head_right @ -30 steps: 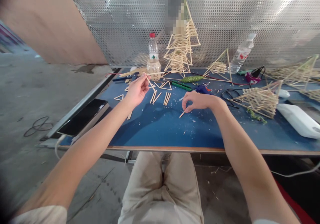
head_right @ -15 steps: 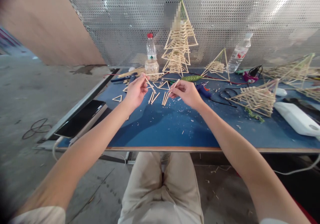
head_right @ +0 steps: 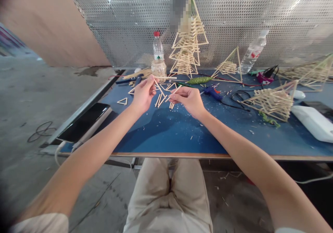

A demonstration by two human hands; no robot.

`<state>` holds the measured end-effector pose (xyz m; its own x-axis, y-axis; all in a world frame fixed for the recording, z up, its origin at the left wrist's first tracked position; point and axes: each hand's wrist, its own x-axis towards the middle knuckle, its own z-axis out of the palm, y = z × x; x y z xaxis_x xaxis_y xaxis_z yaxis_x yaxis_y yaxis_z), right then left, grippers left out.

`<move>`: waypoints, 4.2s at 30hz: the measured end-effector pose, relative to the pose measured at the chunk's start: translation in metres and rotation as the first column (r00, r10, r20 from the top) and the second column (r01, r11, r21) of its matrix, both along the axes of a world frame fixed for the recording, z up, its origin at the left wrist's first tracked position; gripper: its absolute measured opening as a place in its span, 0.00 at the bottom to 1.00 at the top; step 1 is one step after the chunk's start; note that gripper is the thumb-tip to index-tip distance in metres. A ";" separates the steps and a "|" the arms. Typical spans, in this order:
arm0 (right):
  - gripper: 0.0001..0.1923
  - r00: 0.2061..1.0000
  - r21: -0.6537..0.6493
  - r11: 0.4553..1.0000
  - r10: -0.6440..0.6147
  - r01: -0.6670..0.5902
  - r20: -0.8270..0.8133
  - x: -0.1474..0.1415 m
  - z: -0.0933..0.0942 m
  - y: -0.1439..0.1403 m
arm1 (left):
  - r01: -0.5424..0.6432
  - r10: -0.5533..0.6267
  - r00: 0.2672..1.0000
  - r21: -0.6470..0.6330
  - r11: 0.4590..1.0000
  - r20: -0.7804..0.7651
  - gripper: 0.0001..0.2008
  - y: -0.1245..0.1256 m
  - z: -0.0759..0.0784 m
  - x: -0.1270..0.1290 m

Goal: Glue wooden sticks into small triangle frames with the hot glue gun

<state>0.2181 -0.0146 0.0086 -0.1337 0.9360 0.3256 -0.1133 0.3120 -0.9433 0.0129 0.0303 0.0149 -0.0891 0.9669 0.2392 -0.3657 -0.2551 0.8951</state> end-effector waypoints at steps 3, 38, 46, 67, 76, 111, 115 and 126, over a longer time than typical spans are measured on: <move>0.18 1.000 0.014 1.000 -0.017 0.018 -0.018 -0.001 0.000 0.000 | -0.002 0.002 1.000 -0.007 1.000 -0.003 0.10 0.001 -0.001 0.000; 0.23 0.996 0.049 0.997 -0.065 0.062 0.063 0.001 0.003 -0.001 | 0.052 -0.053 0.998 0.022 0.998 0.017 0.10 -0.003 0.005 0.003; 0.21 0.993 0.049 0.997 -0.069 0.065 0.091 0.001 0.003 -0.002 | 0.050 -0.049 0.999 0.028 0.998 -0.012 0.11 -0.004 0.005 0.003; 0.23 0.993 0.057 0.996 -0.075 0.070 0.093 0.010 0.001 0.009 | 0.039 -0.030 0.995 0.101 0.994 -0.092 0.10 -0.001 0.004 -0.003; 0.15 0.832 0.411 0.895 -0.358 0.176 0.424 0.045 0.015 0.021 | 0.182 0.032 0.814 0.307 0.934 -0.580 0.14 -0.020 0.006 -0.005; 0.18 0.808 0.280 0.953 -0.071 -0.118 0.585 0.036 0.016 0.009 | 0.354 -0.045 0.687 0.280 0.893 -0.725 0.23 -0.013 -0.011 -0.006; 0.14 0.822 0.309 0.945 -0.091 -0.108 0.563 0.036 0.014 0.011 | 0.308 0.004 0.702 0.309 0.900 -0.712 0.24 -0.015 -0.006 -0.005; 0.10 0.953 0.229 0.948 -0.260 0.221 0.157 0.041 0.014 0.023 | 0.053 0.132 0.864 0.349 0.936 -0.486 0.22 0.006 -0.007 -0.014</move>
<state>0.2595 0.0085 0.0228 0.0112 0.8626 0.5058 0.1577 0.4979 -0.8528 -0.0016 0.0359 0.0079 0.0938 0.8148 0.5721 0.1187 -0.5797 0.8061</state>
